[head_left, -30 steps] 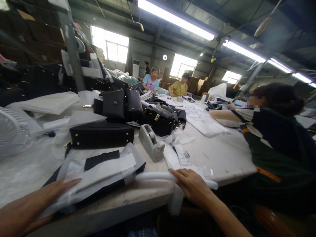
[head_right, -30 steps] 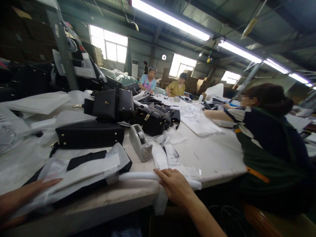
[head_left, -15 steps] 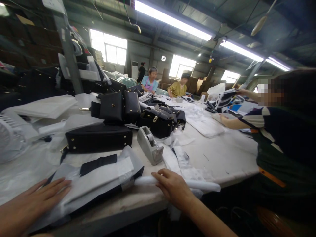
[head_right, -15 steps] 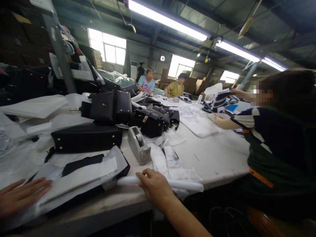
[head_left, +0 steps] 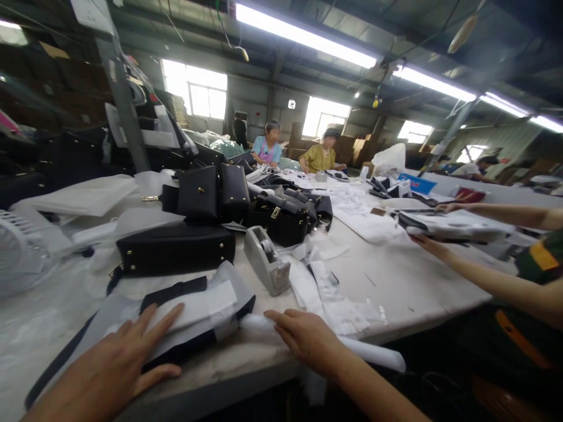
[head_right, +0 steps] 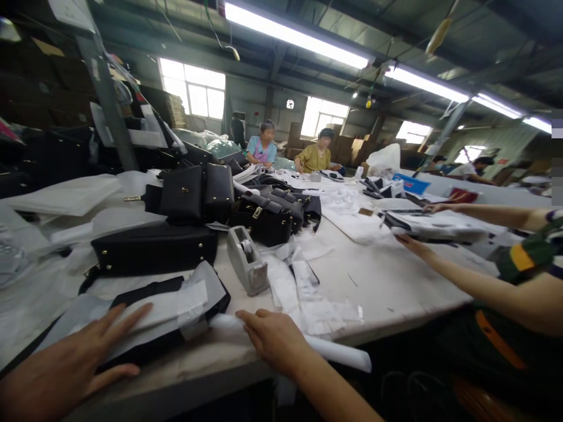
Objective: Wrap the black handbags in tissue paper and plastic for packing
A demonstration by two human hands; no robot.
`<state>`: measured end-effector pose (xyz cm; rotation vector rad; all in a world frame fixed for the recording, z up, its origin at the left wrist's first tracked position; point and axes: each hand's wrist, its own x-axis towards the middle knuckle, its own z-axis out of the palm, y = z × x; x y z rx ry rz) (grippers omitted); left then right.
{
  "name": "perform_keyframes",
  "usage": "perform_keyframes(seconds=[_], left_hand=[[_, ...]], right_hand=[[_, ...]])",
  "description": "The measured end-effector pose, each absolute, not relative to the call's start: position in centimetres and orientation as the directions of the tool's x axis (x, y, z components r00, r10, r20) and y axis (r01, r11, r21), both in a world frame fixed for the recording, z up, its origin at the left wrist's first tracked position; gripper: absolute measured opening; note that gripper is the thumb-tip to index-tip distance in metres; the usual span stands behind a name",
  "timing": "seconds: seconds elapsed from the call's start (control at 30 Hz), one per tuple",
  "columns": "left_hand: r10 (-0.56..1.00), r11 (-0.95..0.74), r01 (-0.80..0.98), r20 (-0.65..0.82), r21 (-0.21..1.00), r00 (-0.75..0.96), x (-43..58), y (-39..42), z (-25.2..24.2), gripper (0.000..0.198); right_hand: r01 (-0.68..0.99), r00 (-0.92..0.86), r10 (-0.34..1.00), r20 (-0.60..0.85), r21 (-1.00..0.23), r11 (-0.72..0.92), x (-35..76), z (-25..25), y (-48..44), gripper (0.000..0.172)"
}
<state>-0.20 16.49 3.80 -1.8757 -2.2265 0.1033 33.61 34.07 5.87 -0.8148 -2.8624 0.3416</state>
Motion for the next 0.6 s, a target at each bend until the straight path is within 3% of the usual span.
perform_keyframes(seconds=[0.1,0.17,0.27,0.33,0.43,0.53,0.6], left_hand=[[0.995,0.099,0.949,0.031,-0.299,-0.094,0.5,16.8,4.1,0.058],[0.997,0.072,0.949,0.028,-0.306,-0.066,0.2,17.0,3.8,0.055],[0.999,0.017,0.981,0.043,-0.196,-0.008,-0.8,16.9,3.3,0.054],[0.999,0.0,0.993,0.037,-0.122,0.005,-1.1,17.0,3.4,0.053],[1.0,0.013,0.992,-0.009,-0.128,-0.015,-0.7,17.3,4.3,0.053],[0.997,0.03,0.988,-0.069,-0.152,-0.041,-0.1,17.5,5.1,0.053],[0.997,0.035,0.99,-0.068,-0.136,-0.044,0.0,17.5,5.1,0.052]], right_hand=[[0.48,-0.838,0.523,0.156,-0.244,0.842,33.4,5.3,34.4,0.032],[0.49,-0.822,0.511,0.25,-0.146,0.859,33.1,4.8,34.4,0.033],[0.482,-0.814,0.417,0.404,0.069,0.874,32.5,4.1,33.9,0.04],[0.454,-0.808,0.348,0.475,0.125,0.882,32.3,3.5,33.9,0.042],[0.398,-0.779,0.358,0.515,-0.036,0.917,32.1,3.0,34.7,0.035],[0.294,-0.804,0.423,0.418,-0.339,0.894,32.1,3.1,36.5,0.029],[0.226,-0.853,0.399,0.336,-0.45,0.864,32.1,3.7,37.9,0.028]])
